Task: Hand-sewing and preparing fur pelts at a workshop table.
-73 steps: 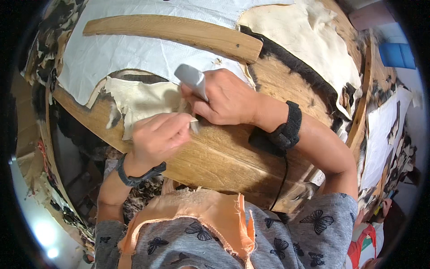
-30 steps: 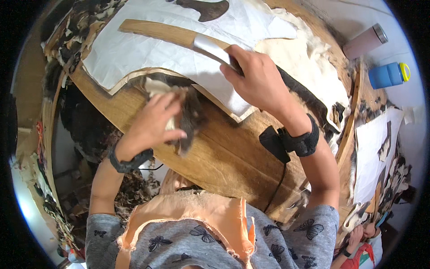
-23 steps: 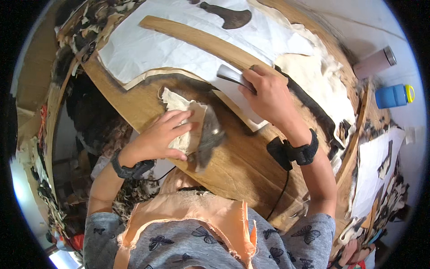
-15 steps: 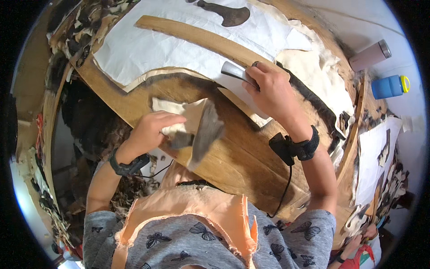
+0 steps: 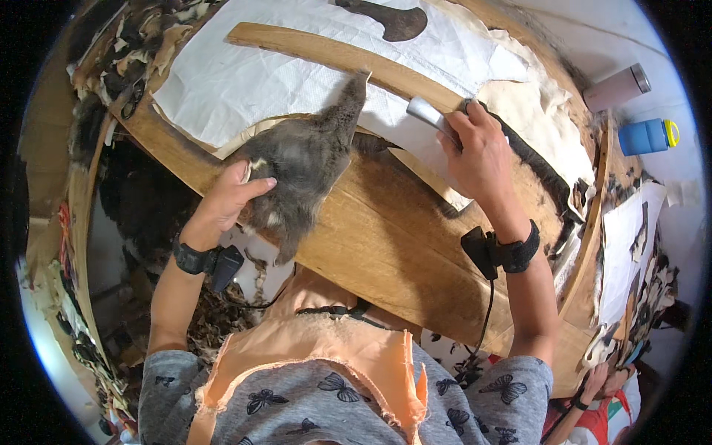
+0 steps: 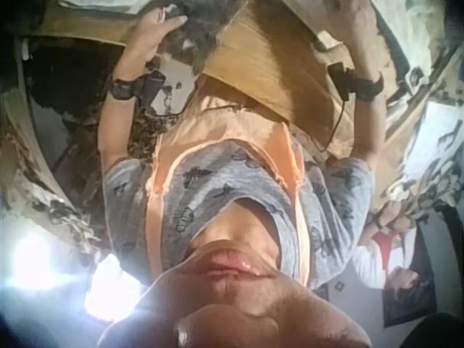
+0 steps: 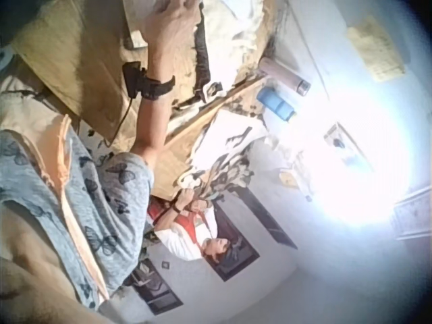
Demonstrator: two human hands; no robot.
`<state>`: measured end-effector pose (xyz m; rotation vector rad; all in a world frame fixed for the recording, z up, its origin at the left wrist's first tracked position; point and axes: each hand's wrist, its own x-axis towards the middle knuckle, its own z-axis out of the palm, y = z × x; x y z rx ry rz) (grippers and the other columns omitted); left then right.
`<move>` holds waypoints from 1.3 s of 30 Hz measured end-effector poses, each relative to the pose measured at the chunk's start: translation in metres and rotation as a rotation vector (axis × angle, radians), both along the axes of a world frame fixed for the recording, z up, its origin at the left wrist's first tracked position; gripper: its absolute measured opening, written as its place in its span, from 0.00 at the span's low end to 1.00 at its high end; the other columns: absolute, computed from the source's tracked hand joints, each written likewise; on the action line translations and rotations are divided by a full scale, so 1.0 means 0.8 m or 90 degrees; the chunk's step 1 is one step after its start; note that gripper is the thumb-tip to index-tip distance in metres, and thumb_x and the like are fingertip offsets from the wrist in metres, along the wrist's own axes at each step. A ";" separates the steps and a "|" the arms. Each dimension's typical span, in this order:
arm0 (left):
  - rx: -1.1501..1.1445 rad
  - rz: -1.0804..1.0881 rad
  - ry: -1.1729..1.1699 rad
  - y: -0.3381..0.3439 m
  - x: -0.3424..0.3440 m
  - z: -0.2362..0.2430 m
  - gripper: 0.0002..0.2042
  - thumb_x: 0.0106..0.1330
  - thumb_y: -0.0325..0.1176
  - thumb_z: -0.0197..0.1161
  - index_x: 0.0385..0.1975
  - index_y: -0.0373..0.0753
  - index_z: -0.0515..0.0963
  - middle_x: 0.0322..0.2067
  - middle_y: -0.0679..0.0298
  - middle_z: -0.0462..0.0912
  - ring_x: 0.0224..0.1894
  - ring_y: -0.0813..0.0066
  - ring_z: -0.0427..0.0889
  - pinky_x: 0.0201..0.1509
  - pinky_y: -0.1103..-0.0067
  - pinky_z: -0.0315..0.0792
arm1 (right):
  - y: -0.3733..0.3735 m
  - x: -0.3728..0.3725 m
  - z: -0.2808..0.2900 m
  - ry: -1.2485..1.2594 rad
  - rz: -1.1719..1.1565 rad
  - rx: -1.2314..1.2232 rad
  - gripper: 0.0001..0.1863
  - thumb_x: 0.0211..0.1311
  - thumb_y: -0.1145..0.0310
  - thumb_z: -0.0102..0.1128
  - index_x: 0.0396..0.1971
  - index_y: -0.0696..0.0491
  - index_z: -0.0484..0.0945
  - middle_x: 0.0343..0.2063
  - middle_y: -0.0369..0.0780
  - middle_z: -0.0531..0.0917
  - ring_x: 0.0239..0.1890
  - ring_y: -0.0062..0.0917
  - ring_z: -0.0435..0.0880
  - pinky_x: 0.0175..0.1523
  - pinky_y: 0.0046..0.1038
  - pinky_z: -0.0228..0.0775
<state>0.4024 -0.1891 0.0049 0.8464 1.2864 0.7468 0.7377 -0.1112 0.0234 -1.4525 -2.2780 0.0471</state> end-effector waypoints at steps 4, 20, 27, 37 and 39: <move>-0.046 0.030 0.006 0.012 0.007 0.042 0.15 0.61 0.31 0.59 0.45 0.30 0.72 0.41 0.63 0.77 0.42 0.79 0.75 0.48 0.81 0.68 | -0.007 -0.003 0.003 0.040 -0.067 -0.111 0.08 0.51 0.68 0.61 0.27 0.55 0.75 0.24 0.43 0.78 0.26 0.40 0.78 0.31 0.36 0.69; 0.086 -0.001 -0.003 0.037 -0.007 0.028 0.14 0.61 0.22 0.53 0.48 0.28 0.71 0.44 0.61 0.77 0.45 0.78 0.74 0.52 0.80 0.67 | -0.018 0.027 0.016 0.528 -0.096 -0.353 0.07 0.56 0.66 0.58 0.27 0.54 0.76 0.21 0.36 0.78 0.25 0.23 0.75 0.32 0.25 0.66; 0.191 0.001 0.154 0.034 0.005 0.064 0.13 0.56 0.19 0.53 0.42 0.29 0.76 0.40 0.62 0.80 0.41 0.74 0.78 0.48 0.80 0.69 | -0.008 0.086 -0.006 1.230 0.244 -0.495 0.13 0.67 0.57 0.46 0.36 0.50 0.73 0.40 0.43 0.79 0.45 0.29 0.78 0.48 0.31 0.73; 0.603 -0.474 0.602 -0.039 0.036 0.043 0.14 0.48 0.30 0.61 0.35 0.32 0.77 0.39 0.58 0.79 0.43 0.59 0.76 0.45 0.72 0.72 | -0.025 -0.015 0.030 1.047 0.407 -0.719 0.13 0.61 0.62 0.44 0.42 0.52 0.70 0.37 0.45 0.78 0.34 0.25 0.77 0.39 0.21 0.69; 0.580 -0.507 0.553 -0.041 0.036 0.056 0.13 0.54 0.28 0.58 0.40 0.32 0.76 0.44 0.53 0.77 0.47 0.59 0.74 0.50 0.72 0.69 | -0.040 -0.052 0.037 1.066 0.298 -0.723 0.13 0.62 0.65 0.43 0.40 0.55 0.72 0.34 0.39 0.79 0.34 0.19 0.77 0.40 0.19 0.69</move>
